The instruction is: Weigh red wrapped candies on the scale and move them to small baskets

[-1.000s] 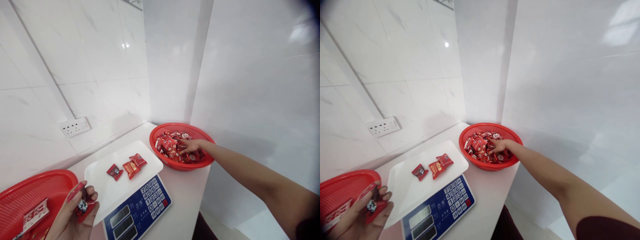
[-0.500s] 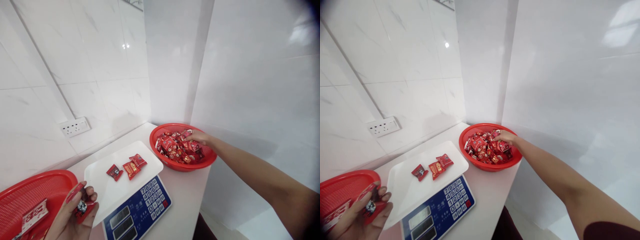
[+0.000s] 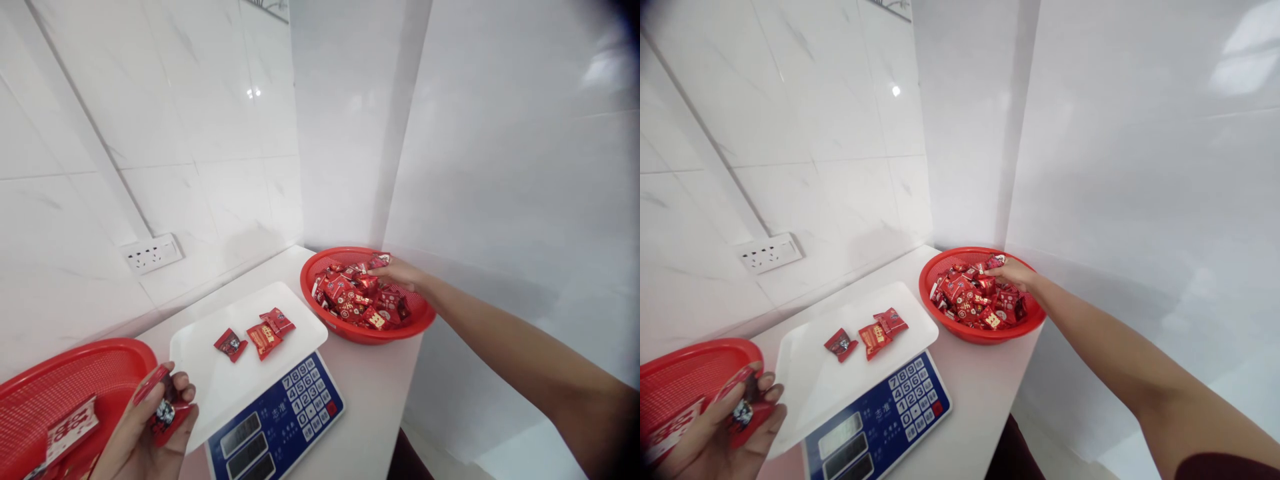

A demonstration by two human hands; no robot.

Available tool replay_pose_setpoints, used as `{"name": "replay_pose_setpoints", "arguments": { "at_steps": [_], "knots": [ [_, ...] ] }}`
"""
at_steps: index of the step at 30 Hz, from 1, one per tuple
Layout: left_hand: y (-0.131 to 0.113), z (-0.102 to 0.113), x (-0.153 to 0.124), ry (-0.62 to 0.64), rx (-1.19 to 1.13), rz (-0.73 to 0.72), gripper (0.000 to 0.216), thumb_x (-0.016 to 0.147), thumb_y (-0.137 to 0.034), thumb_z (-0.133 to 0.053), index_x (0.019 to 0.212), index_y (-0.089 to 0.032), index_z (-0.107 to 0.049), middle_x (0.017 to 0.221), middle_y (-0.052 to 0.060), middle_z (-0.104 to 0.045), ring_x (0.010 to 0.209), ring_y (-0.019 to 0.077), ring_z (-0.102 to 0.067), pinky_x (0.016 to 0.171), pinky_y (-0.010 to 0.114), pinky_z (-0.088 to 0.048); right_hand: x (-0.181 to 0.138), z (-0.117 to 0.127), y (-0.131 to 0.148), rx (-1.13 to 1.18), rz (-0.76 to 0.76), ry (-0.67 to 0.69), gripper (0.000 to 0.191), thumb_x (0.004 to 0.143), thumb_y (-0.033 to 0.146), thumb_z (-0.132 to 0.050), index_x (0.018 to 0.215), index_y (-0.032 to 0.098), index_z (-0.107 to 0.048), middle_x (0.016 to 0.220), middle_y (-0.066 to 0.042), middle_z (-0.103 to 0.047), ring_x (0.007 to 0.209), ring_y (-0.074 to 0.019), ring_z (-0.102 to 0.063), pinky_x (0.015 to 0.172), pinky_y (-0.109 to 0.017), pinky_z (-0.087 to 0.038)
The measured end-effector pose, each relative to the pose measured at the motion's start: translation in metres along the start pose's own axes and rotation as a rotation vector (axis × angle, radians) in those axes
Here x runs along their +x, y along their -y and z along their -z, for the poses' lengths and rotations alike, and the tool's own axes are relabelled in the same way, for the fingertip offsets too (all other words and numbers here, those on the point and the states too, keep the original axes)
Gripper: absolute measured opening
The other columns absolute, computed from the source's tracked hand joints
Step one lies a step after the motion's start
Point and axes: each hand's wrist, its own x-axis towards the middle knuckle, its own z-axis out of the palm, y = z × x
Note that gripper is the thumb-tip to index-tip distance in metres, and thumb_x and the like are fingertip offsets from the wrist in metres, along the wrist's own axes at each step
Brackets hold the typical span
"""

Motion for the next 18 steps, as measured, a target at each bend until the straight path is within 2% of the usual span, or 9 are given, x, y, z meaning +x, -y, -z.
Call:
{"name": "replay_pose_setpoints", "arguments": {
  "at_steps": [7,12,15,18],
  "knots": [
    [0.003,-0.004,-0.001,-0.041,-0.006,-0.011,0.030,0.040,-0.015,-0.080,0.067,-0.019,-0.066,0.062,-0.002,-0.065,0.055,0.0137,-0.061,0.046,0.019,-0.055,-0.002,-0.004,-0.001,0.059,-0.043,-0.014,0.016,0.060,0.011,-0.077,0.063,0.017,-0.064,0.064,-0.004,-0.070,0.071,-0.0187,-0.068,0.077,-0.033,-0.056],
    [0.002,-0.013,-0.010,0.048,0.031,-0.051,0.030,0.049,-0.020,-0.079,0.076,-0.020,-0.067,0.063,-0.003,-0.063,0.055,0.0092,-0.059,0.047,0.013,-0.052,-0.019,-0.018,0.014,0.095,-0.016,0.002,0.018,0.056,0.009,-0.079,0.062,0.017,-0.064,0.063,-0.002,-0.069,0.066,-0.0169,-0.067,0.074,-0.032,-0.056],
    [0.006,-0.017,-0.014,0.084,0.049,-0.046,0.033,0.048,-0.021,-0.082,0.077,-0.019,-0.066,0.060,-0.004,-0.060,0.056,0.0084,-0.057,0.050,0.013,-0.050,-0.042,-0.042,0.027,0.133,0.036,0.053,0.021,0.053,0.014,-0.082,0.066,0.017,-0.066,0.065,-0.002,-0.069,0.069,-0.0177,-0.066,0.072,-0.031,-0.055],
    [0.017,-0.019,-0.018,0.119,0.112,-0.014,0.037,0.052,-0.022,-0.082,0.084,-0.019,-0.064,0.056,-0.004,-0.058,0.057,0.0106,-0.058,0.055,0.019,-0.052,-0.078,-0.089,0.034,0.194,0.097,0.125,0.025,0.054,0.024,-0.082,0.073,0.018,-0.068,0.070,-0.001,-0.070,0.067,-0.0168,-0.064,0.067,-0.030,-0.054]
  ]
}}
